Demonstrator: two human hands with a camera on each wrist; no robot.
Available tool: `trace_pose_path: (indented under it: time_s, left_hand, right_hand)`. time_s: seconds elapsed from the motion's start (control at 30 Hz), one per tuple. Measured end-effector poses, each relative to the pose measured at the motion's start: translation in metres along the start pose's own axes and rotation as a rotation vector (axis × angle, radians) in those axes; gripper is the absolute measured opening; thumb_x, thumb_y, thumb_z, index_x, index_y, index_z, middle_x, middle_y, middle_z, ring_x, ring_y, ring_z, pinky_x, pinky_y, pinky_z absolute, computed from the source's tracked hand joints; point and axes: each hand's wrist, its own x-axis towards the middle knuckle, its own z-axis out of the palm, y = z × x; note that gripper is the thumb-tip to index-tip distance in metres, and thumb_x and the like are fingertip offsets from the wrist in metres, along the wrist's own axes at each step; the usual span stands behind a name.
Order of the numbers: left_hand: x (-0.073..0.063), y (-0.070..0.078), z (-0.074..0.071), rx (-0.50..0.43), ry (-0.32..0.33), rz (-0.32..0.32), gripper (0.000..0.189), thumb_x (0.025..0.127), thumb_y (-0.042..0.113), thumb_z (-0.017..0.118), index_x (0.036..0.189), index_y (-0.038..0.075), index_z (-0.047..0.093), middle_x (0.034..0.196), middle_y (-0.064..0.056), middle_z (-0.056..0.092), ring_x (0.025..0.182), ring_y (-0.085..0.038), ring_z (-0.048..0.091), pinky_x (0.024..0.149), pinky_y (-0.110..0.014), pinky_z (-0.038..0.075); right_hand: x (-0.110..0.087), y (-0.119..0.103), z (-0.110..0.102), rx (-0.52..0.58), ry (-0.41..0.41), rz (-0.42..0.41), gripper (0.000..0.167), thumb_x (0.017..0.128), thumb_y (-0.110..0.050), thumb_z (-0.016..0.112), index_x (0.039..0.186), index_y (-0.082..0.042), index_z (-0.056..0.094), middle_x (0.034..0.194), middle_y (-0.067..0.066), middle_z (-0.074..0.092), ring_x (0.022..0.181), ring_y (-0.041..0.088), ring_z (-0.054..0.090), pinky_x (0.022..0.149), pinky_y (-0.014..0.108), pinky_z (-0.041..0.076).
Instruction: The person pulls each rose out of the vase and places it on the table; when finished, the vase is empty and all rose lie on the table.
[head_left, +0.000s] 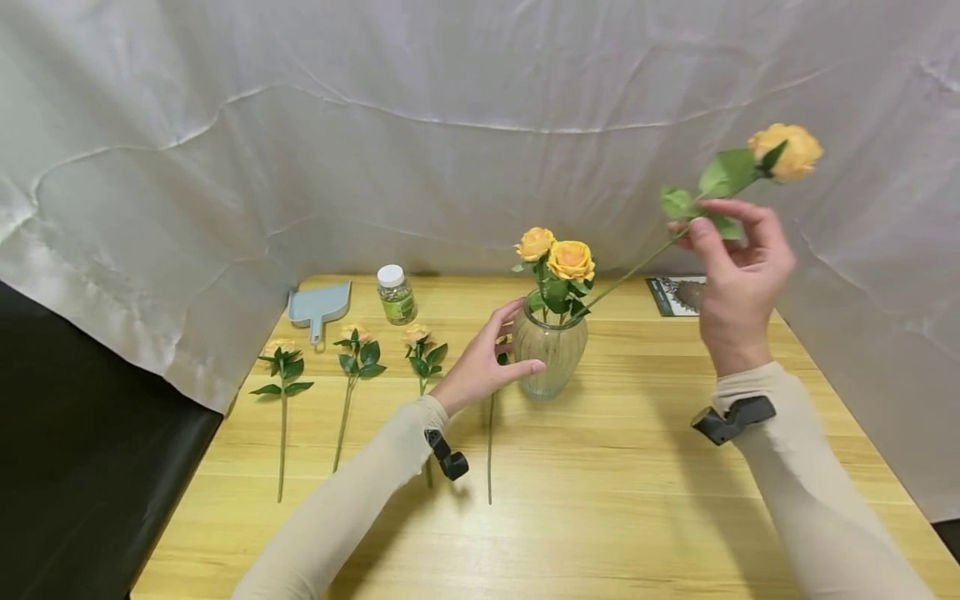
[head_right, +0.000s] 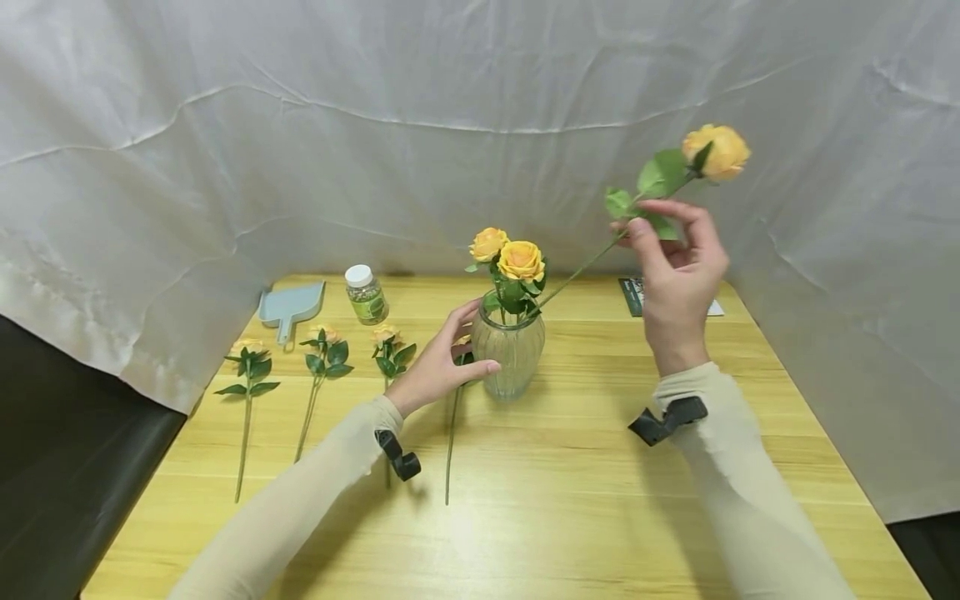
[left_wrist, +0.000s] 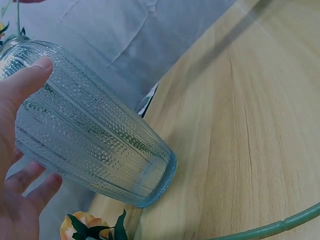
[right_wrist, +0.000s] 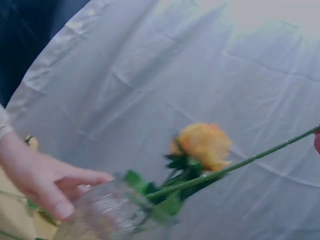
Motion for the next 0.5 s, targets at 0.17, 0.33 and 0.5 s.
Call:
trace_pose_path:
  time_s: [0.17, 0.33, 0.5]
  left_hand:
    - [0.0, 0.005, 0.001, -0.033, 0.012, 0.001, 0.099, 0.095, 0.025, 0.088, 0.171, 0.042, 0.027, 0.175, -0.006, 0.035, 0.154, -0.035, 0.046, 0.127, -0.056, 0.044]
    - [0.002, 0.001, 0.002, -0.041, 0.008, 0.014, 0.099, 0.094, 0.025, 0.089, 0.171, 0.041, 0.027, 0.175, -0.005, 0.036, 0.155, -0.035, 0.046, 0.127, -0.059, 0.043]
    - [0.002, -0.005, 0.001, -0.026, 0.002, 0.025, 0.097, 0.094, 0.037, 0.089, 0.167, 0.053, 0.027, 0.173, 0.001, 0.038, 0.152, -0.031, 0.048, 0.125, -0.055, 0.046]
  right_hand:
    - [0.02, -0.014, -0.008, 0.195, 0.177, 0.017, 0.028, 0.086, 0.03, 0.071, 0.111, 0.02, 0.064, 0.108, 0.028, 0.064, 0.071, 0.036, 0.07, 0.069, 0.04, 0.068]
    - [0.025, -0.014, -0.041, 0.139, 0.153, 0.123, 0.034, 0.088, 0.024, 0.075, 0.12, 0.017, 0.064, 0.114, 0.026, 0.065, 0.074, 0.035, 0.073, 0.063, 0.037, 0.068]
    - [0.004, 0.003, -0.084, -0.127, -0.085, 0.336, 0.039, 0.096, 0.01, 0.076, 0.134, 0.009, 0.065, 0.121, 0.016, 0.072, 0.086, 0.023, 0.078, 0.073, 0.031, 0.069]
